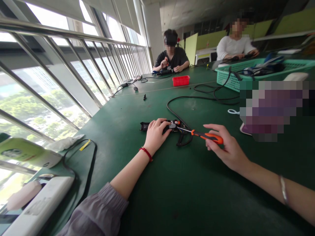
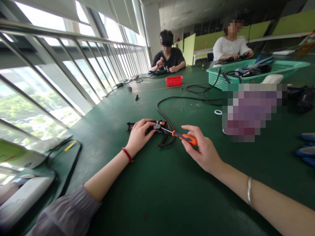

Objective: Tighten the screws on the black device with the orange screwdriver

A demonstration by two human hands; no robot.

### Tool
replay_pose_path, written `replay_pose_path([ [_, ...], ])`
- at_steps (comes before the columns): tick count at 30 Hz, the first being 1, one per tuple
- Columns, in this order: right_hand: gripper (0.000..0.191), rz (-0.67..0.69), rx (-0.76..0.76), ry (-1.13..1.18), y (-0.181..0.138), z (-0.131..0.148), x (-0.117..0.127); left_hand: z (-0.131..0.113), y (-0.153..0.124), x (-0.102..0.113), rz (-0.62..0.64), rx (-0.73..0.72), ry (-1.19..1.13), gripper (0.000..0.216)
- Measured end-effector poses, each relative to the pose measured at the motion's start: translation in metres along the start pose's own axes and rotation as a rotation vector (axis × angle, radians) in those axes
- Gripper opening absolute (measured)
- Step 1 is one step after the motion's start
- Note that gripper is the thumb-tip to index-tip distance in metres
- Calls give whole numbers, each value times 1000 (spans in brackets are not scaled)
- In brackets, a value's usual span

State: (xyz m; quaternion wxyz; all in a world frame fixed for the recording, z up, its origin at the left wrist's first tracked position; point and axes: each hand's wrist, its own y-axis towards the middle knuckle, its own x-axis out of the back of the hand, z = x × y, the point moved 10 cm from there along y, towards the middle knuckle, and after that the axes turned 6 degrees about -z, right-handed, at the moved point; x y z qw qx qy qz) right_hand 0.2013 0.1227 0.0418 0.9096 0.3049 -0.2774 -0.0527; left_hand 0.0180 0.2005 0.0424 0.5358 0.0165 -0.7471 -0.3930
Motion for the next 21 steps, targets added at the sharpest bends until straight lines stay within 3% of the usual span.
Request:
replay_pose_path([
  [4, 31, 2, -68, 37, 0, -7, 1, 1, 0, 1, -10, 1, -1, 20],
  [9, 41, -77, 27, 11, 1, 1, 5, 0, 0, 1, -16, -6, 11, 20],
  [16, 30, 73, -65, 24, -2, -6, -6, -1, 0, 0, -8, -8, 21, 19],
  [21, 36, -72, 3, -1, 2, 0, 6, 0, 0, 0, -11, -6, 4, 19],
])
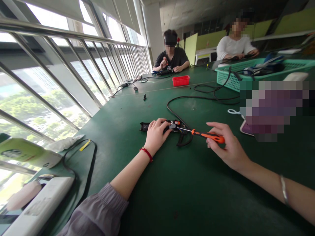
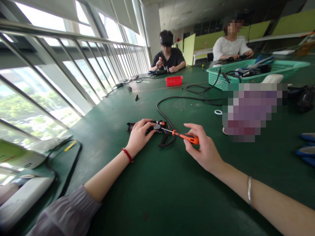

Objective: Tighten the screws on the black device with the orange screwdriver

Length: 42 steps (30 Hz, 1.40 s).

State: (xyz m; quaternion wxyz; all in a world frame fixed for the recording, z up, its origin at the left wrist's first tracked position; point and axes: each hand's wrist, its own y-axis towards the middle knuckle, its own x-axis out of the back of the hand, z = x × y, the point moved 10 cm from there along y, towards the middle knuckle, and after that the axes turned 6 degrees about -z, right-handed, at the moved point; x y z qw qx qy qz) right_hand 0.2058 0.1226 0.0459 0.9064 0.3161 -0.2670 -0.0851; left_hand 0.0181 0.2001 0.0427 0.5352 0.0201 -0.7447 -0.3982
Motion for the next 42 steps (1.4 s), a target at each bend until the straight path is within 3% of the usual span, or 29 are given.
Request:
replay_pose_path([
  [4, 37, -5, 61, -16, -1, 6, -1, 0, 0, 0, -1, -1, 7, 19],
  [9, 25, 102, -38, 6, -4, -5, -8, -1, 0, 0, -2, 0, 13, 19],
  [17, 38, -12, 39, -42, -1, 4, 1, -2, 0, 0, 6, 6, 2, 19],
  [23, 20, 87, -33, -75, -1, -2, -6, -2, -1, 0, 4, 12, 9, 21],
  [29, 38, -31, 27, -61, 0, 1, 1, -6, 0, 5, -36, -11, 11, 22],
  [33, 40, 20, 0, -76, -2, -1, -3, -11, 0, 12, -84, -49, 53, 19],
  [38, 26, 122, -120, -73, -3, -11, -9, -12, 0, 15, -109, -66, 78, 15],
  [42, 34, 44, -65, -44, 0, -6, -4, -12, -1, 17, -140, -73, 87, 12],
])
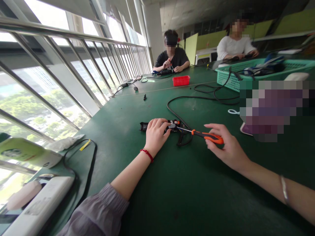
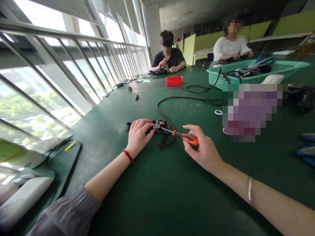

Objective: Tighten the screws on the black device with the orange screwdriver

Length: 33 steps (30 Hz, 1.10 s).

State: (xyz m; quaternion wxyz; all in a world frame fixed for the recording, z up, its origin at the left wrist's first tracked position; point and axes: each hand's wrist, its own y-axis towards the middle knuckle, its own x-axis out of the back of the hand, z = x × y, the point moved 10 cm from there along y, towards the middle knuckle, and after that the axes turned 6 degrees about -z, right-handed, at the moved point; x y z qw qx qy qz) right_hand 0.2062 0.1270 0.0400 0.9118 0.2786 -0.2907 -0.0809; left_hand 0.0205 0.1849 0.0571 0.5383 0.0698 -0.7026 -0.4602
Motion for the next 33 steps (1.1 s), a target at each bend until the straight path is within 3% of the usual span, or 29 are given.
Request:
replay_pose_path([
  [3, 44, -19, 46, -2, -1, 3, 0, -1, 0, 1, -14, -7, 0, 8],
  [8, 42, 94, -83, 7, -2, -11, -12, 2, -1, -1, 6, 16, 9, 9],
  [13, 40, 80, -116, -50, -2, -16, -13, 0, -2, -3, 42, 9, 14, 16],
  [19, 42, -52, 29, -15, -2, -3, -2, 4, -2, -5, 66, 40, 3, 12],
  [23, 28, -123, 191, -19, 3, 17, 9, 14, -4, -9, 72, 122, -24, 29],
  [29, 9, -90, 248, -86, 38, 42, 6, 18, -6, -21, 161, 141, -11, 38],
  [31, 13, -138, 257, -108, 58, 55, 10, 18, -6, -21, 169, 140, -2, 38],
  [33, 16, -270, 256, -115, 80, 68, 22, 17, -5, -21, 174, 133, 5, 38],
])
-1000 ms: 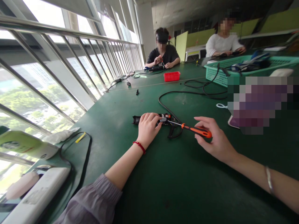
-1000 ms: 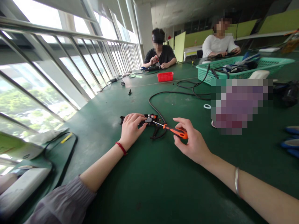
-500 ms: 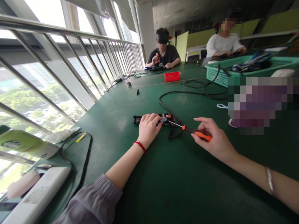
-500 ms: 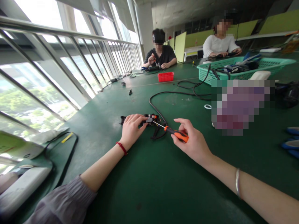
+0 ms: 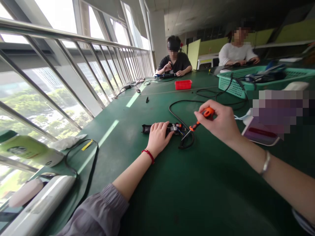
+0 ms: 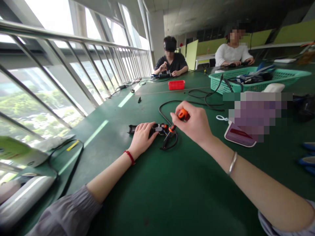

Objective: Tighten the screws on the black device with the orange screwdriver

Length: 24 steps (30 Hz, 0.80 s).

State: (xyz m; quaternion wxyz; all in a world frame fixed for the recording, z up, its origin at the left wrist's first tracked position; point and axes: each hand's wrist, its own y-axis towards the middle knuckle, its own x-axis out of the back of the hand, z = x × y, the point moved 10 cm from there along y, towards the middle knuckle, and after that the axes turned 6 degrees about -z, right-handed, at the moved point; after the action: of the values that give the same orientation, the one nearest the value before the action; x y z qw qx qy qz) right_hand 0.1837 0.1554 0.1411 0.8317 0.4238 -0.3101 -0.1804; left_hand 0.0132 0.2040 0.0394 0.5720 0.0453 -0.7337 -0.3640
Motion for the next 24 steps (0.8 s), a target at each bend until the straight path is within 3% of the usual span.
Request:
replay_pose_path([
  [4, 18, -154, 12, -25, 49, 6, 2, -3, 1, -1, 29, -19, 23, 38],
  [7, 17, -194, 50, -52, 67, 6, -3, -4, 1, -5, 67, -14, 48, 38],
  [15, 15, -59, -6, -92, 47, -13, -25, -10, 1, -7, 96, -35, 52, 38],
  [24, 18, -102, -69, -61, 45, -14, -23, -12, 2, -5, 90, -35, 38, 37],
])
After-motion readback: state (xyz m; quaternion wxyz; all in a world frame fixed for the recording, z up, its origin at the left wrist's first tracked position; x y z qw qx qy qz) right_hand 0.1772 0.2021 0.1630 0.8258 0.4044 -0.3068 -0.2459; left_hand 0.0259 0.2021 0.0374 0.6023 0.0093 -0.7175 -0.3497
